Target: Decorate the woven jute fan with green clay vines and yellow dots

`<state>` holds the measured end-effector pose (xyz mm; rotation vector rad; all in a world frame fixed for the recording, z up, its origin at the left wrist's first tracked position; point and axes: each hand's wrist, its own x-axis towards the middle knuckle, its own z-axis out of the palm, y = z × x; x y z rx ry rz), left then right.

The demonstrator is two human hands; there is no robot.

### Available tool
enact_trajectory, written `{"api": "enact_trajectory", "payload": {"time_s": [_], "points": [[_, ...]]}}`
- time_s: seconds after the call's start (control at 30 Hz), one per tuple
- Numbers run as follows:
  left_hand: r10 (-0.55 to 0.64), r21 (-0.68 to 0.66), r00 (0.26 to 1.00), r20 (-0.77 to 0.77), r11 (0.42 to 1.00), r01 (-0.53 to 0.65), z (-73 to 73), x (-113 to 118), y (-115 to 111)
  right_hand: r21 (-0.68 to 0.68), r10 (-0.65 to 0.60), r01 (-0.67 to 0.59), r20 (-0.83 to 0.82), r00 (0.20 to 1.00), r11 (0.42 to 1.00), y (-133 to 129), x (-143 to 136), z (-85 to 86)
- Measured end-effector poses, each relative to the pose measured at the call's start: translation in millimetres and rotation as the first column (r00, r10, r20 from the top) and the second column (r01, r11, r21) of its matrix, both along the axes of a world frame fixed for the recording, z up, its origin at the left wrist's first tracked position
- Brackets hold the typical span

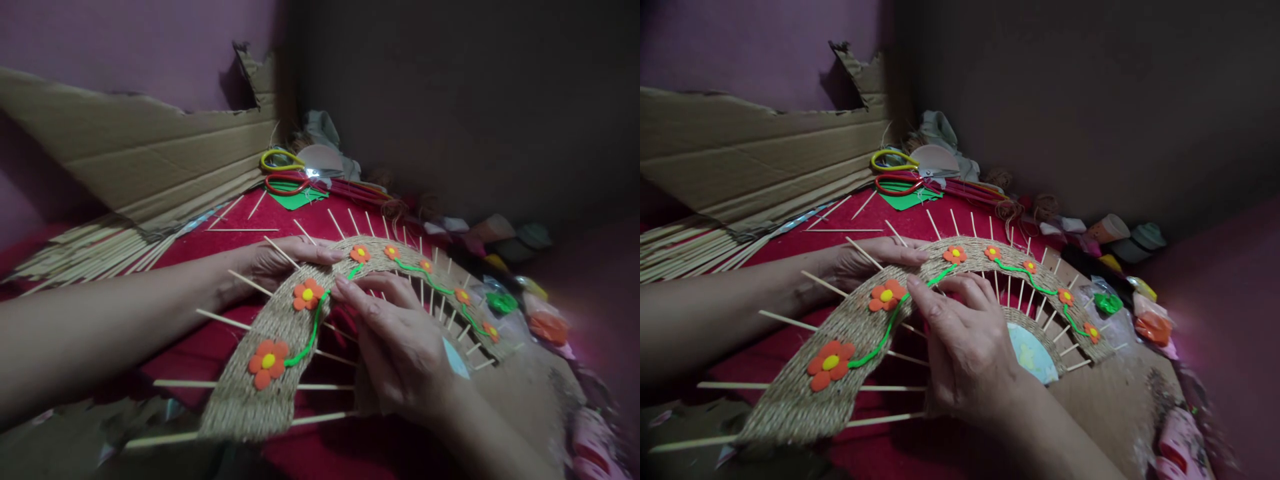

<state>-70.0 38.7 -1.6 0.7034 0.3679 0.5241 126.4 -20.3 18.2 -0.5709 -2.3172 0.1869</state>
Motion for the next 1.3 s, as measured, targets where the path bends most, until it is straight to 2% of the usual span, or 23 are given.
{"api": "enact_trajectory", "payload": {"time_s": [0.23, 0.33, 0.53, 0.67, 0.8, 1.07, 1.17, 1.3], "points": [[0.051, -0.007, 0.998, -0.035, 0.999, -0.051, 10.7, 1, -8, 0.002, -0.002, 0.002, -0.007, 1.0, 1.0, -4, -1, 5.4], [0.038, -0.02, 0.998, -0.041, 0.999, -0.038, 5.1, 0, -4, 0.002, 0.024, -0.024, 0.019, 1.0, 1.0, -4, -4, 3.5], [0.007, 0.043, 1.0, 0.021, 0.999, -0.008, -11.9, -2, 5, -0.028, 0.016, -0.016, 0.017, 1.0, 0.999, -5, -3, 3.8], [0.035, 0.025, 0.999, -0.012, 0.999, -0.034, -10.3, -2, 2, -0.02, 0.051, -0.051, -0.023, 0.998, 0.998, -9, -2, 6.7], [-0.016, -0.012, 1.0, 0.013, 1.0, 0.017, -5.6, -3, 0, -0.029, 0.1, -0.099, 0.024, 0.995, 0.995, -11, -2, 5.6], [-0.039, -0.034, 0.998, 0.04, 0.999, 0.04, -8.3, -3, 1, -0.047, 0.092, -0.09, 0.047, 0.995, 0.995, -10, -3, 1.2], [-0.038, -0.017, 0.999, 0.029, 0.999, 0.038, -7.8, -3, 1, -0.047, 0.103, -0.102, 0.017, 0.995, 0.994, -9, -3, 4.8], [0.02, 0.04, 0.999, -0.036, 0.999, -0.019, -4.9, -4, 0, -0.019, 0.067, -0.067, -0.004, 0.998, 0.998, -9, -3, 7.2]]}}
